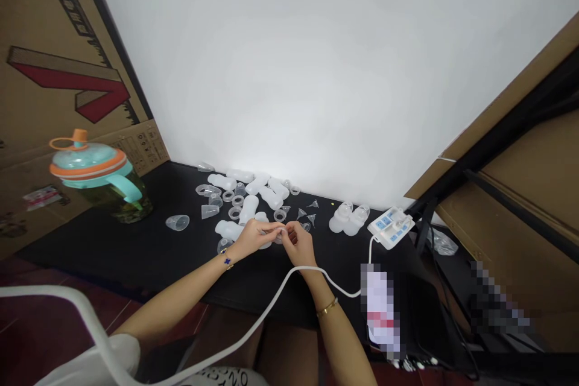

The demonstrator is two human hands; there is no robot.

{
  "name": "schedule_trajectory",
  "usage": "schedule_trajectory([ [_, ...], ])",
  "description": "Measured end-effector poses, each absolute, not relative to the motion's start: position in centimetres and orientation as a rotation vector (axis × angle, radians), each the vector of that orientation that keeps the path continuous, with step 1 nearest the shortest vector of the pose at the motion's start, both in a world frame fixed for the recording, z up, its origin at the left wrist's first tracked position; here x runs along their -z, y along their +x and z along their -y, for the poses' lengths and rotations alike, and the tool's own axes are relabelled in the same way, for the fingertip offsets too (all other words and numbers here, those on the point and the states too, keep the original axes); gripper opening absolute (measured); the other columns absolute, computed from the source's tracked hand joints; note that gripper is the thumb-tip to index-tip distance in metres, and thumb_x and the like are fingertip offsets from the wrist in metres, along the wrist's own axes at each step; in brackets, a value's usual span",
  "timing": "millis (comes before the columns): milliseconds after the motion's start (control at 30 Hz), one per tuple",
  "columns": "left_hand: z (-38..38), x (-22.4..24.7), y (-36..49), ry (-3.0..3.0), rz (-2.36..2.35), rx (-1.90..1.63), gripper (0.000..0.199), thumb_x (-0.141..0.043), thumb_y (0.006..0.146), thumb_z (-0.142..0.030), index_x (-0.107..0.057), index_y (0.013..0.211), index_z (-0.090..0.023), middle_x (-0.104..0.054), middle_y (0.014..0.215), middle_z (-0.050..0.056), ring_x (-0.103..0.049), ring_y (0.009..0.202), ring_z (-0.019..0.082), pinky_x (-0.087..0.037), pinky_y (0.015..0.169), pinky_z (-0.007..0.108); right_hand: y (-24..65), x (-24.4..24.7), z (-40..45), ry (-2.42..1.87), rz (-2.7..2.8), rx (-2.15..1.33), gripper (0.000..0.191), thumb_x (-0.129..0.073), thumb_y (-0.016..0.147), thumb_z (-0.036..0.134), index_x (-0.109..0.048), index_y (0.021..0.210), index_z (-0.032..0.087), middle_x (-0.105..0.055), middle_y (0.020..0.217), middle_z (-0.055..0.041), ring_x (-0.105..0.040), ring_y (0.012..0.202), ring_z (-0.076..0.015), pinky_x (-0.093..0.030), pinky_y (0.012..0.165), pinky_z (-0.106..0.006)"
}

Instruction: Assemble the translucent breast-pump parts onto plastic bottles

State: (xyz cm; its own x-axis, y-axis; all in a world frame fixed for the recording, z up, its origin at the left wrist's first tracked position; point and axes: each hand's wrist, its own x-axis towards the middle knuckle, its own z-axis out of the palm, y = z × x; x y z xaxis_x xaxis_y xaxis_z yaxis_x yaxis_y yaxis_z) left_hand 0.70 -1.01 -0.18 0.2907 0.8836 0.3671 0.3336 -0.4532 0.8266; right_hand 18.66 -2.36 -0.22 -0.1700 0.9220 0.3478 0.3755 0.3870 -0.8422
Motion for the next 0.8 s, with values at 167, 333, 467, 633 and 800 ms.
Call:
schedule_trajectory([
  [167, 1.0, 0.1, 0.6, 1.938, -1.088, -1.113, 0.033, -0.058, 0.091, -0.036, -0.081, 0.104, -0.017, -0.075, 0.069, 0.002, -0.060, 0.057, 0.012, -0.045, 0.056, 0.019, 18.6, 0.2, 2.3, -1.147, 1.756, -0.740, 0.027, -0.054, 0.093, 0.048, -0.058, 0.085, 0.022, -0.061, 0.068, -0.0002, -0.057, 0.057, -0.0146, -0.045, 0.051, -0.024],
  [333, 1.1, 0.3, 0.8, 1.919, -1.090, -1.128, 0.031, -0.059, 0.090, -0.034, -0.080, 0.105, -0.017, -0.077, 0.073, 0.002, -0.064, 0.062, 0.013, -0.049, 0.061, 0.019, 18.6, 0.2, 2.4, -1.146, 1.761, -0.731, 0.027, -0.054, 0.094, 0.047, -0.058, 0.086, 0.022, -0.061, 0.068, 0.0001, -0.058, 0.057, -0.0145, -0.045, 0.051, -0.023],
  [467, 1.2, 0.4, 1.1, 1.801, -1.066, -1.181, 0.033, -0.061, 0.091, -0.038, -0.078, 0.109, -0.016, -0.078, 0.082, 0.005, -0.069, 0.069, 0.016, -0.054, 0.067, 0.023, 18.8, 0.2, 2.2, -1.133, 1.693, -0.758, 0.028, -0.058, 0.092, 0.048, -0.062, 0.091, 0.020, -0.065, 0.074, -0.0019, -0.059, 0.057, -0.0143, -0.047, 0.051, -0.024],
  [633, 1.2, 0.1, 1.1, 1.760, -1.093, -1.213, 0.039, -0.061, 0.091, -0.042, -0.071, 0.119, -0.016, -0.078, 0.083, 0.006, -0.071, 0.072, 0.018, -0.056, 0.066, 0.025, 19.2, 0.6, 1.8, -1.131, 1.698, -0.770, 0.031, -0.059, 0.091, 0.047, -0.065, 0.106, 0.021, -0.071, 0.082, -0.0032, -0.059, 0.055, -0.0135, -0.048, 0.050, -0.024],
  [800, 1.1, 0.0, 1.1, 1.826, -1.083, -1.195, 0.033, -0.062, 0.089, -0.036, -0.071, 0.116, -0.018, -0.078, 0.090, 0.006, -0.072, 0.077, 0.018, -0.057, 0.071, 0.026, 19.2, 1.2, 1.5, -1.174, 1.709, -0.709, 0.030, -0.059, 0.091, 0.048, -0.064, 0.105, 0.021, -0.072, 0.085, -0.0038, -0.058, 0.056, -0.0140, -0.046, 0.050, -0.024],
])
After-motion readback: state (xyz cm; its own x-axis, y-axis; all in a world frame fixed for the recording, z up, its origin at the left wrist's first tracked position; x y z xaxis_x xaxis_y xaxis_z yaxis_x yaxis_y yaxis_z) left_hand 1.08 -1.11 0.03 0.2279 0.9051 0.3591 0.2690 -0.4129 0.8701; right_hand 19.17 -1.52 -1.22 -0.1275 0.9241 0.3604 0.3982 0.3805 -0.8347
